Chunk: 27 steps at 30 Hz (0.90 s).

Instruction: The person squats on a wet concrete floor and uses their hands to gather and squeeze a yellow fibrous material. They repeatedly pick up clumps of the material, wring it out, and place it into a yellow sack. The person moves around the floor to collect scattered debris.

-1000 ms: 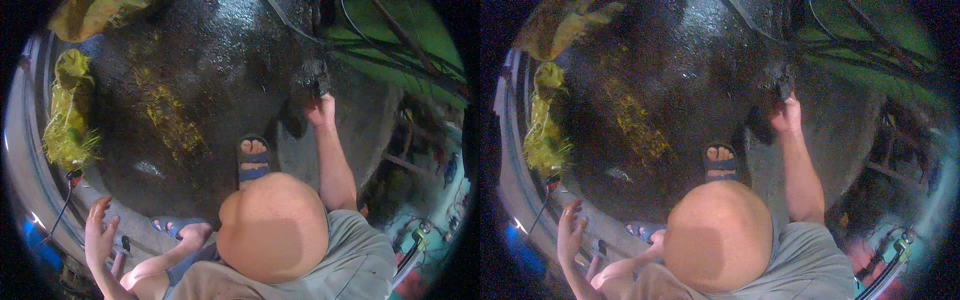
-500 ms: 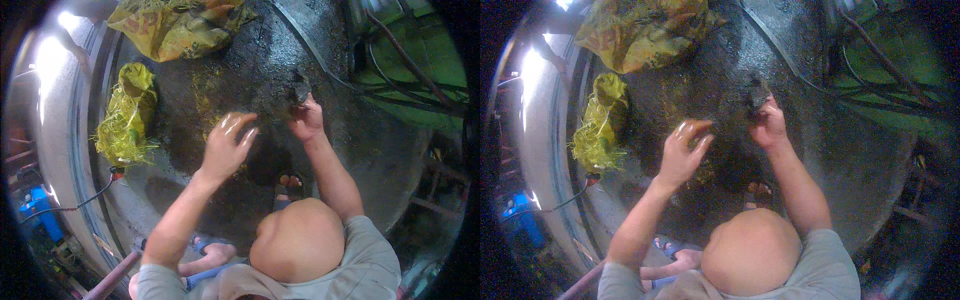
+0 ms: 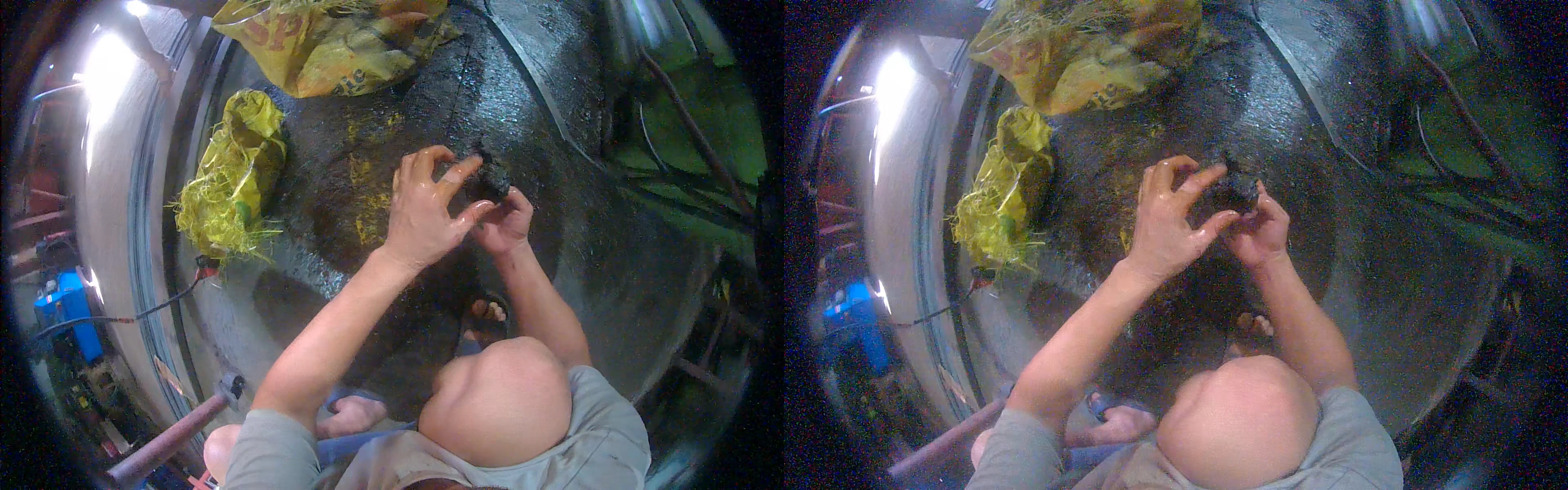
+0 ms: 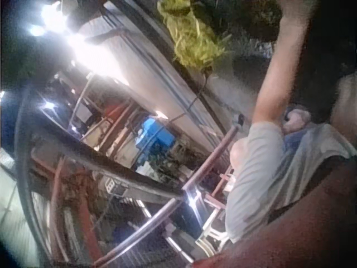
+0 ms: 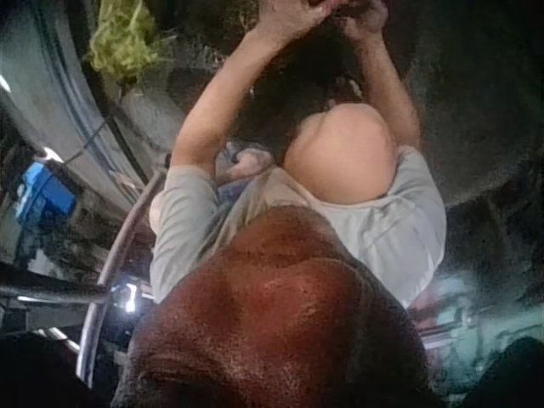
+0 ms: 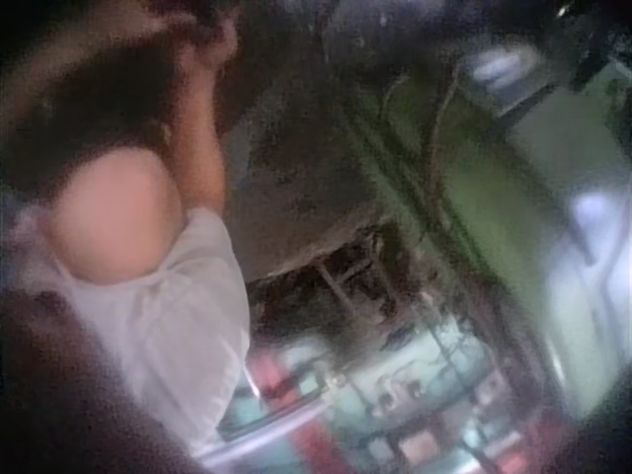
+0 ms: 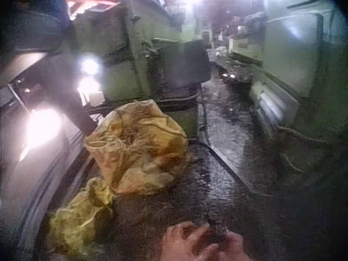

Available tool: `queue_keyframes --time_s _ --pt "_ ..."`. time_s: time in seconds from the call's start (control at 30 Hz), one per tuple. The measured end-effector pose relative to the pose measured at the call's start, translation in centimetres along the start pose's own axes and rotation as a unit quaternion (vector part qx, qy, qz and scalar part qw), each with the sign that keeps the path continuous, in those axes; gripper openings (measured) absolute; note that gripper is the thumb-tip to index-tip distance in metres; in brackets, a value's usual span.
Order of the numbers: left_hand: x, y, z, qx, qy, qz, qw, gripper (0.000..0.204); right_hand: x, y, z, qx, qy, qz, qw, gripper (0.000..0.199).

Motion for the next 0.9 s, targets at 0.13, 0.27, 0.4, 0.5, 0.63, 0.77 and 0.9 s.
queue_keyframes --time_s 0.13,0.27,0.4,0.5,0.63,0.77,0.9 --pt "2.2 -2.0 -3.1 -0.084 0.071 -0.095 0.989 0.08 0.6 0.7 0.0 -0.044 0.006 0.058 0.997 0.043" --pt "5.2 -5.9 -7.7 0.059 0.196 -0.218 0.954 0.071 0.0 0.5 0.5 -0.017 -0.04 0.038 0.998 0.041" --pt "4.6 -8.4 -6.2 -0.047 0.276 -0.668 0.69 0.069 -1.2 -0.2 0.6 -0.111 -0.031 -0.025 0.993 0.035" --pt "3.8 -8.4 -3.7 -0.149 0.229 -0.792 0.546 0.07 -2.9 -2.3 0.4 -0.17 0.008 -0.17 0.971 0.031" --pt "4.9 -8.0 -3.7 -0.172 0.202 -0.834 0.484 0.059 -2.8 -0.7 1.1 -0.166 0.04 -0.488 0.856 0.036" --pt "6.6 -7.0 -4.1 -0.191 0.209 -0.853 0.439 0.05 -3.7 -1.3 1.4 -0.09 0.067 -0.769 0.629 0.037" --pt "9.0 -6.3 -4.2 -0.184 0.217 -0.871 0.4 0.044 -3.4 -4.4 2.2 0.002 0.096 -0.883 0.46 0.043"
Point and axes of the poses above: each hand's wrist, its own z-axis towards the middle knuckle, its own y-axis out of the back of the hand, x = y × z, the point moved 1 cm from there along z, towards the middle knuckle, and after that the axes turned 7 degrees about x, right-handed, at the moved point
